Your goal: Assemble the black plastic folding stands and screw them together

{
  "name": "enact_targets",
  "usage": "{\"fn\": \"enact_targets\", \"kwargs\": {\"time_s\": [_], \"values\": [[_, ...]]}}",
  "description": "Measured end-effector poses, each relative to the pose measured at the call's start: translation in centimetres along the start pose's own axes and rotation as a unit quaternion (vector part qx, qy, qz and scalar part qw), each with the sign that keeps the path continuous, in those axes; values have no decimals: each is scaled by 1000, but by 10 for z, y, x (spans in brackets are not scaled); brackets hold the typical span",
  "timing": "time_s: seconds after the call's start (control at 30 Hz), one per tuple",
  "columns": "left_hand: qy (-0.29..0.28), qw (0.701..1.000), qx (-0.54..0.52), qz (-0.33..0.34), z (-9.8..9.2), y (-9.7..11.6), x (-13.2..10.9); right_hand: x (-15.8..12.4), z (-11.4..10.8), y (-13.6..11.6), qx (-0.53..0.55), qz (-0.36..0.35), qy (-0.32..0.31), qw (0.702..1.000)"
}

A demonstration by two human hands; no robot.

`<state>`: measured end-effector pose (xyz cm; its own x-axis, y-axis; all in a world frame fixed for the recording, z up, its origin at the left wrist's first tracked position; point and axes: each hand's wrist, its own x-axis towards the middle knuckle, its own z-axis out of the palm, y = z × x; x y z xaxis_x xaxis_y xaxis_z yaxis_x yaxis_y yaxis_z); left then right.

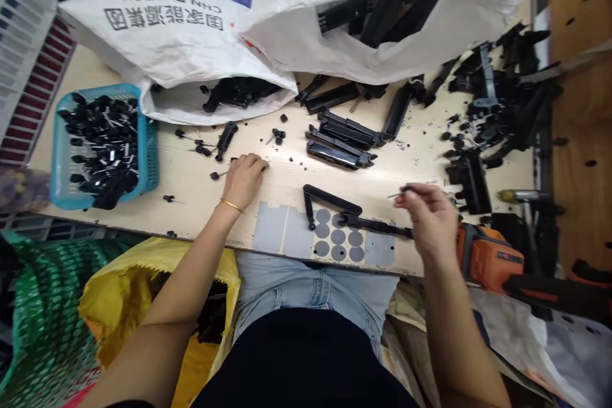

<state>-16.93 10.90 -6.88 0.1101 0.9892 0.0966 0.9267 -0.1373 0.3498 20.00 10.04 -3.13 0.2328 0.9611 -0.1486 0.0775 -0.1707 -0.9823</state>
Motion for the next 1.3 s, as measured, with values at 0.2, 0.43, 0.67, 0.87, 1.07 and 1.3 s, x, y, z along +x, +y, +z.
{"fn": "enact_targets", "kwargs": {"time_s": [0.2, 0.43, 0.67, 0.87, 1.07, 1.3], "values": [[102, 944, -301, -88, 2, 45, -4, -47, 32, 13, 65, 87, -35, 993], [38, 845, -510, -156, 24, 87, -8, -46, 33, 8, -229, -140, -122, 955], [54, 920, -375, -99, 17, 89, -14, -45, 37, 25, -364, -284, -99, 882], [39, 969, -242, 37, 9, 88, -20, -46, 27, 47, -426, -318, -134, 836], [-32, 967, -225, 113, 6, 66, -7, -57, 10, 60, -509, -372, -170, 757], [-62, 961, -243, 112, 5, 63, -3, -51, 13, 72, -553, -425, -107, 708]]}}
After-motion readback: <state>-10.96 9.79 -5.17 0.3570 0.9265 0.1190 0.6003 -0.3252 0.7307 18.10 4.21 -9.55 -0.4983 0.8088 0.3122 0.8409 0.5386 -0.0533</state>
